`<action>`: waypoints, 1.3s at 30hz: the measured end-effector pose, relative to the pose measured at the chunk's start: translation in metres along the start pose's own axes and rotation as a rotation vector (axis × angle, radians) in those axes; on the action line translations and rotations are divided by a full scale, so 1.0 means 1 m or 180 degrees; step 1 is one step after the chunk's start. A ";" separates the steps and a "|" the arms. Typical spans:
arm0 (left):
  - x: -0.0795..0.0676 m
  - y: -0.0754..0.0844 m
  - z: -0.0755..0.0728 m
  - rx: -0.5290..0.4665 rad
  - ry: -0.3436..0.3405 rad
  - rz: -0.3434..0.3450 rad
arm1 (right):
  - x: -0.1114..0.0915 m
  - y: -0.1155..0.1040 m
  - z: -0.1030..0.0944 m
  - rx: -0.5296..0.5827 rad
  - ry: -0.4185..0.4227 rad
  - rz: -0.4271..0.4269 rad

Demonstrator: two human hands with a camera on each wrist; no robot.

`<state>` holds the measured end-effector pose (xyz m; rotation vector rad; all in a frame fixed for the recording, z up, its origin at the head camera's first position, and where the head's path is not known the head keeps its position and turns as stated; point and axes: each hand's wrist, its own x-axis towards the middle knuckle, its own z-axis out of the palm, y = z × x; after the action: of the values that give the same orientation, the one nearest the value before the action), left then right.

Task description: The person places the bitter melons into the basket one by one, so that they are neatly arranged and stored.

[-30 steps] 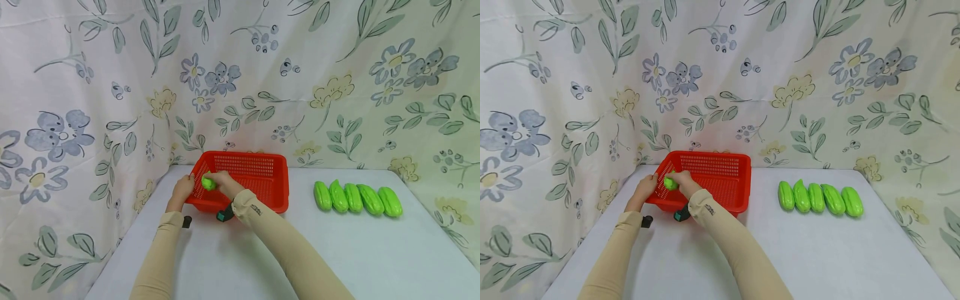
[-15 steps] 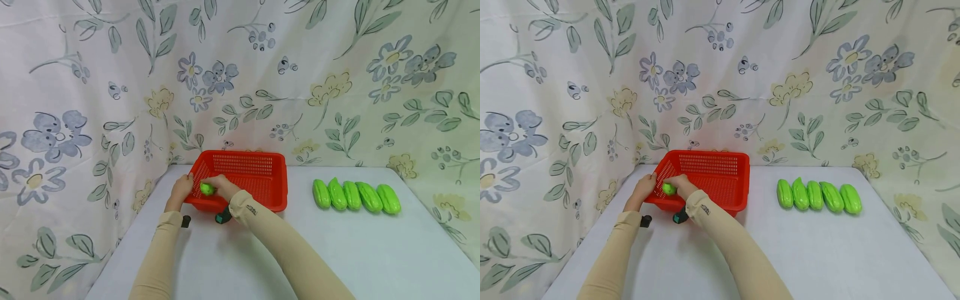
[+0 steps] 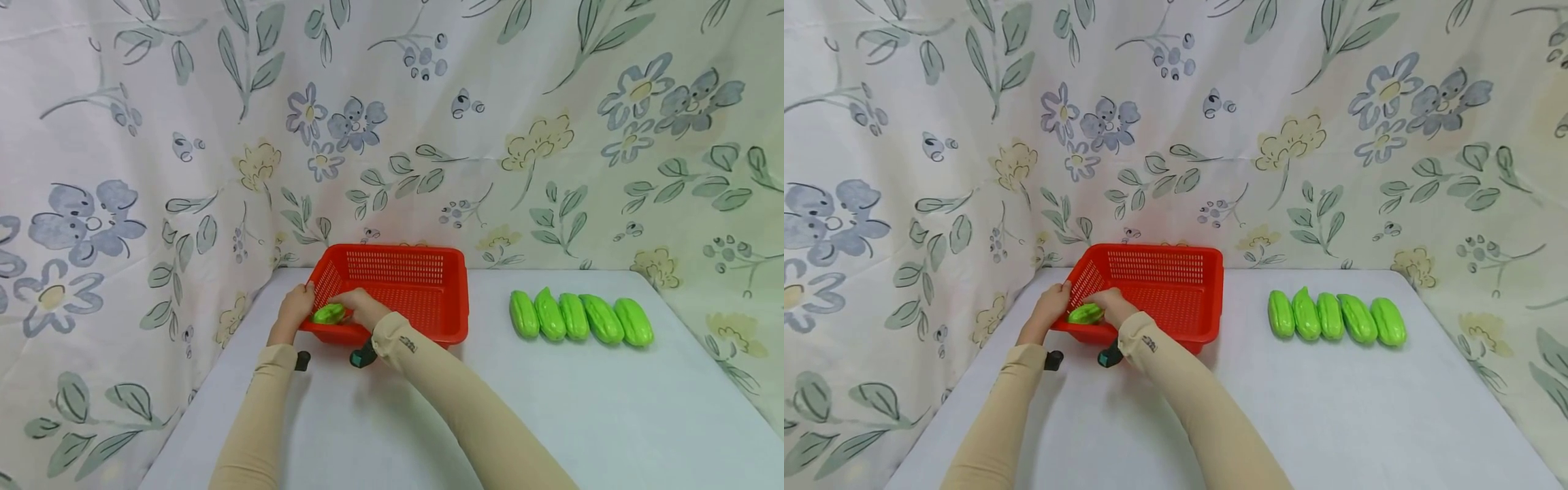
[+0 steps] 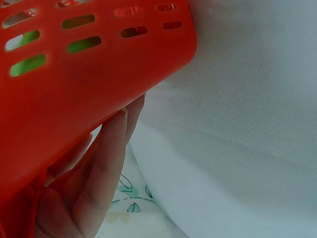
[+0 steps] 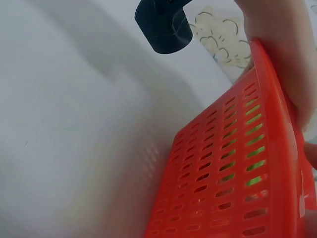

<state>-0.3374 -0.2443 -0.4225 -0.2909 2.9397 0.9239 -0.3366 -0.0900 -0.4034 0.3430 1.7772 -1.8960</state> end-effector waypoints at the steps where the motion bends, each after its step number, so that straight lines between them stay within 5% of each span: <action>1: 0.000 0.000 0.000 0.0005 0.0006 0.0005 | -0.002 -0.001 0.000 0.0013 0.0014 -0.0003; 27: 0.000 0.001 0.000 -0.0019 -0.0011 -0.0050 | 0.005 0.009 -0.003 -0.0377 -0.0005 -0.0096; 35: 0.001 0.002 0.001 -0.0020 -0.0023 -0.0075 | 0.055 0.020 -0.003 -0.0454 -0.0021 -0.0052; 39: 0.001 0.001 0.001 -0.0014 -0.0002 -0.0085 | 0.054 0.020 -0.001 -0.0560 0.0053 -0.0050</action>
<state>-0.3386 -0.2431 -0.4232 -0.3292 2.9261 0.9269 -0.3710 -0.0994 -0.4485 0.2823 1.9459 -1.7358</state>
